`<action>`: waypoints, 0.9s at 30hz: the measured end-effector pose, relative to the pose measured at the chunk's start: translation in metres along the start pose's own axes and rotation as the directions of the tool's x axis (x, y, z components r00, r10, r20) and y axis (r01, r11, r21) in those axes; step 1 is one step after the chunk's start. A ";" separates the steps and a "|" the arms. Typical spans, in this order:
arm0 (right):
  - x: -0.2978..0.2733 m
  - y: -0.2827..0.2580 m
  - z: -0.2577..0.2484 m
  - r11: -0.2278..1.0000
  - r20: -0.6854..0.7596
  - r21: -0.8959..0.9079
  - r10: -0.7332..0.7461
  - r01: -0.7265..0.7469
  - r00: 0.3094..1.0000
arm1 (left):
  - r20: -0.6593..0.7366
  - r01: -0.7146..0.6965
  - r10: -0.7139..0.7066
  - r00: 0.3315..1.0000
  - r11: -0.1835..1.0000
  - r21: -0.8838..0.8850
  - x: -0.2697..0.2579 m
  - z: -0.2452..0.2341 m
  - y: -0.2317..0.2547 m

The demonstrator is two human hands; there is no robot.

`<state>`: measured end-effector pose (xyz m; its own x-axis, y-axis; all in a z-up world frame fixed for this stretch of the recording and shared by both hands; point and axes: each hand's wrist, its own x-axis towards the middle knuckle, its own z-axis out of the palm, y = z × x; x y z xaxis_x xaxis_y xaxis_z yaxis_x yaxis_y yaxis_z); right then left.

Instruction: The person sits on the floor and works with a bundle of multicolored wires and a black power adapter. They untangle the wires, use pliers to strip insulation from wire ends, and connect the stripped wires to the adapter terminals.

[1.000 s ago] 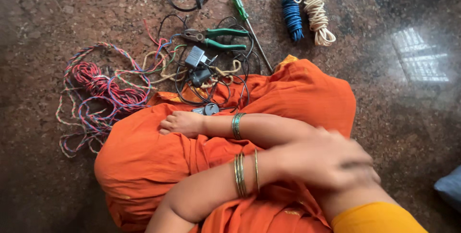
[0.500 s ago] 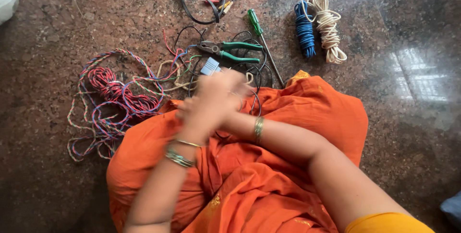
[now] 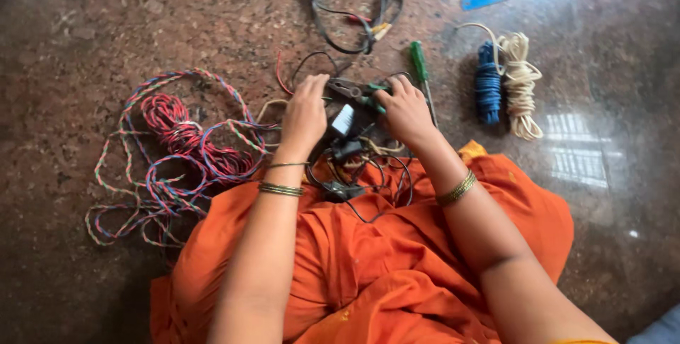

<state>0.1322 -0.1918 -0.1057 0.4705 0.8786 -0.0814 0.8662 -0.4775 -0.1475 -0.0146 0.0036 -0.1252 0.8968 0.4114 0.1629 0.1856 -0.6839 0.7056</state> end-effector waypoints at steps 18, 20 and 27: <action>0.004 -0.010 -0.024 0.877 0.218 0.433 0.125 -0.211 0.968 | -0.034 0.159 -0.160 0.987 0.987 -0.022 0.002 0.016 -0.020; 0.000 -0.013 -0.035 0.796 0.292 0.521 0.174 -0.309 0.940 | -0.076 0.128 -0.136 0.988 0.986 -0.103 0.011 0.011 -0.014; -0.039 -0.030 -0.057 0.079 0.401 0.905 0.174 -0.419 0.899 | 0.028 0.158 -0.168 0.985 0.840 -0.518 0.025 -0.008 0.030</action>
<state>0.0977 -0.2121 -0.0422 0.5065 0.7066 -0.4942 -0.2806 -0.4069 -0.8693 0.0101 -0.0018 -0.0945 0.8637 0.5034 0.0222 0.0899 -0.1973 0.9762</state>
